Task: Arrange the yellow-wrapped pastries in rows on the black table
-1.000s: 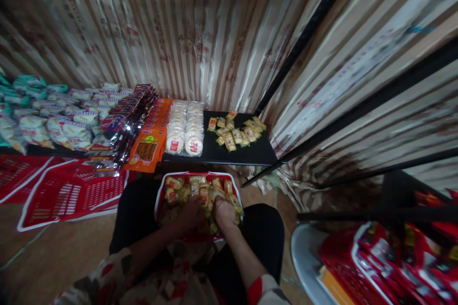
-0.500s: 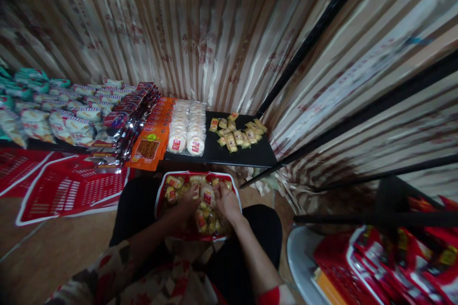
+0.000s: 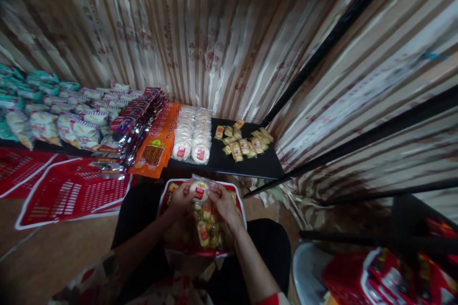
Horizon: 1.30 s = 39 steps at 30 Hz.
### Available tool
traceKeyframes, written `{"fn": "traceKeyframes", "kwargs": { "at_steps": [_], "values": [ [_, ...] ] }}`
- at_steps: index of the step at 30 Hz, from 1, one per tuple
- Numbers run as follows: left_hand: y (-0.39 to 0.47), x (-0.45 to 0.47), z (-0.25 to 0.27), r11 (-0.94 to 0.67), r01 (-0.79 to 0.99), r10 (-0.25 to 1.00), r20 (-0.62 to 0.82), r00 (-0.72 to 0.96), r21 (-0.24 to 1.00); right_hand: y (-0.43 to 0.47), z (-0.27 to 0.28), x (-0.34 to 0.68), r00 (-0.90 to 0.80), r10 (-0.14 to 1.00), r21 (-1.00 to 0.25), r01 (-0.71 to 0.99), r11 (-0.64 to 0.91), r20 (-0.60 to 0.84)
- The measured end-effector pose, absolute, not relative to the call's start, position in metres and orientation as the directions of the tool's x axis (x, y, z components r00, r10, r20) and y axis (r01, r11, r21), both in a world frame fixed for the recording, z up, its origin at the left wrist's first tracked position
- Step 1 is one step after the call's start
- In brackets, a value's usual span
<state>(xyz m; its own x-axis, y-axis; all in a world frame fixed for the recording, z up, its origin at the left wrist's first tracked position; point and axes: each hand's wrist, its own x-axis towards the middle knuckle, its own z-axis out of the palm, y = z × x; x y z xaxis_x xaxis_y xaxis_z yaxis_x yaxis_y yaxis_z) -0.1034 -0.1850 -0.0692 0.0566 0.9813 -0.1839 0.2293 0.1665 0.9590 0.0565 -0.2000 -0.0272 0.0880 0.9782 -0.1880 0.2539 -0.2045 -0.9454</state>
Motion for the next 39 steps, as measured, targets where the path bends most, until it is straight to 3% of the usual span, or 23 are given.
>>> {"fn": "traceKeyframes", "kwargs": {
  "at_steps": [7, 14, 20, 25, 28, 39],
  "values": [
    [-0.162, -0.122, -0.041, 0.038, 0.445, 0.994, 0.010, -0.105, 0.895, -0.152, -0.023, 0.026, 0.093, 0.992, -0.974, 0.203, -0.104, -0.087],
    [-0.134, -0.134, -0.022, -0.112, 0.719, 0.945, 0.298, -0.137, 0.686, -0.094, -0.019, -0.007, 0.055, 0.998, -0.946, 0.323, -0.033, -0.016],
    [-0.114, -0.131, -0.022, -0.095, 0.779, 0.945, 0.301, -0.124, 0.620, -0.081, -0.012, -0.016, 0.092, 0.995, -0.798, 0.601, -0.032, 0.029],
    [-0.109, -0.126, -0.029, -0.089, 0.801, 0.943, 0.310, -0.123, 0.591, -0.090, -0.016, -0.004, 0.140, 0.951, -0.620, 0.782, 0.065, 0.275],
    [-0.107, -0.125, -0.032, -0.076, 0.817, 0.945, 0.302, -0.124, 0.572, -0.096, -0.029, 0.011, 0.217, 0.910, -0.539, 0.842, 0.009, 0.354],
    [-0.099, -0.127, -0.031, -0.125, 0.827, 0.934, 0.347, -0.089, 0.549, -0.089, -0.047, 0.014, 0.233, 0.894, -0.547, 0.837, 0.017, 0.383]
  ]
}}
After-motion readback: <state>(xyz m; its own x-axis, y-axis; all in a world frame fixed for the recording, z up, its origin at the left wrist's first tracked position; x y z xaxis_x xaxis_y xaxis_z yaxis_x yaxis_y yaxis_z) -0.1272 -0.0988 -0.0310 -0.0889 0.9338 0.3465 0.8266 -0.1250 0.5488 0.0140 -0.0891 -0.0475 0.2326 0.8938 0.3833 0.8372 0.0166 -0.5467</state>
